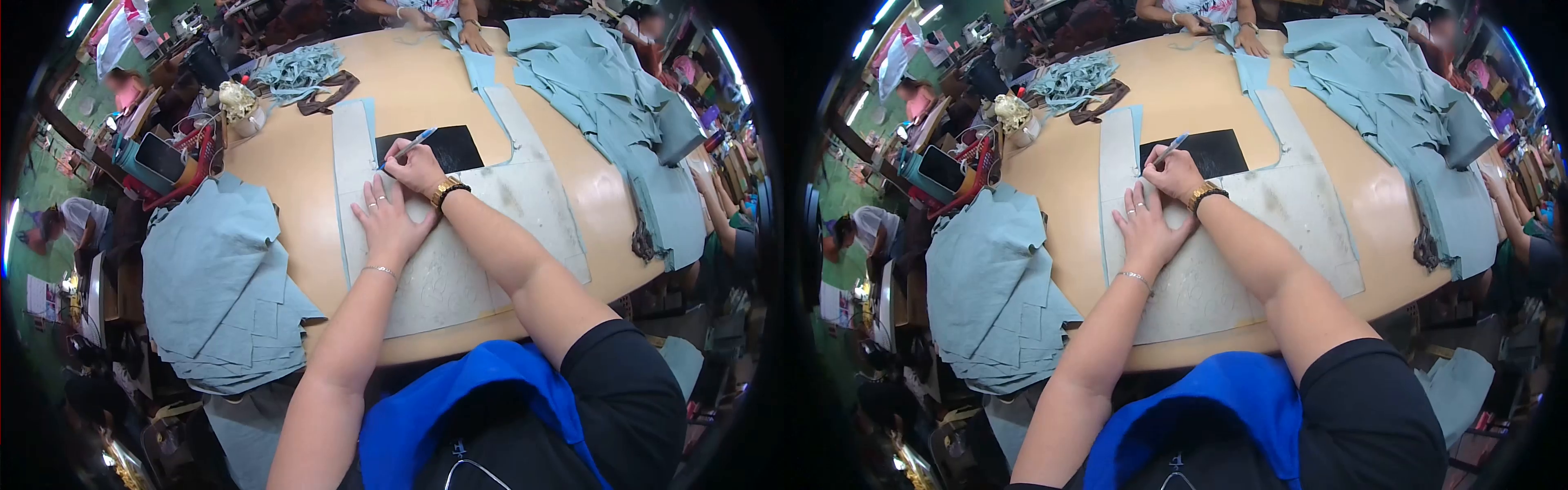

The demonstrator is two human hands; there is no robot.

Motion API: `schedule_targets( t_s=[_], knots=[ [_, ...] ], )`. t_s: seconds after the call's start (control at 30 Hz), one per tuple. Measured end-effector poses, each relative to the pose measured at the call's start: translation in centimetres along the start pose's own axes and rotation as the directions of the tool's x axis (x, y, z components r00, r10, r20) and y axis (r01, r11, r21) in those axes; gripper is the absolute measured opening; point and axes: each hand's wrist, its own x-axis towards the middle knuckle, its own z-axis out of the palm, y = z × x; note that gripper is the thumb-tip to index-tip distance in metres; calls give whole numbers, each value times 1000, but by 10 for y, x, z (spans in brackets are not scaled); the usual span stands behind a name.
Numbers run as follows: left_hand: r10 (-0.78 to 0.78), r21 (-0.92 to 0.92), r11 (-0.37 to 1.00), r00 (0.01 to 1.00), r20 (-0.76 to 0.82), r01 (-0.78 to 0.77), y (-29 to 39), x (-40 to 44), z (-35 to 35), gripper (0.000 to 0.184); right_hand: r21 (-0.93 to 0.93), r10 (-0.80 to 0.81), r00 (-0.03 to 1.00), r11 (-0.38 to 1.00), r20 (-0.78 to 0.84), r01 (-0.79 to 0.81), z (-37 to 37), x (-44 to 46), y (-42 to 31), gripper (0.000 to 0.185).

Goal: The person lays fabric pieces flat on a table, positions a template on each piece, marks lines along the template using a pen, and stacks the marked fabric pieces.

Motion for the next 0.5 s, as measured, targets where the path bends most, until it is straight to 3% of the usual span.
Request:
schedule_targets(
  t_s=[0.2, 0.27, 0.3, 0.4, 0.5],
  knots=[
    [-29, -12, 1000, 999, -14, 29, 1, 1, 2, 100, 3, -69, 997, 998, -39, 69, 7, 4, 10, 17],
    [-28, -22, 999, 1000, -8, 28, 5, 1, 0, 96, -19, -38, 998, 999, -46, 37, 2, 3, 5, 17],
    [-28, -20, 999, 1000, 7, 28, 7, -1, -4, 93, 54, 41, 999, 998, -33, -39, -1, 3, 6, 17],
    [-12, -28, 1000, 999, 37, 13, 5, -1, -6, 90, 323, 122, 970, 945, -213, -48, -24, 4, 28, 18],
    [-18, -39, 999, 999, 34, 20, 7, -2, -6, 86, 266, 45, 943, 963, -331, 47, -95, -7, 72, 14]
  ],
)
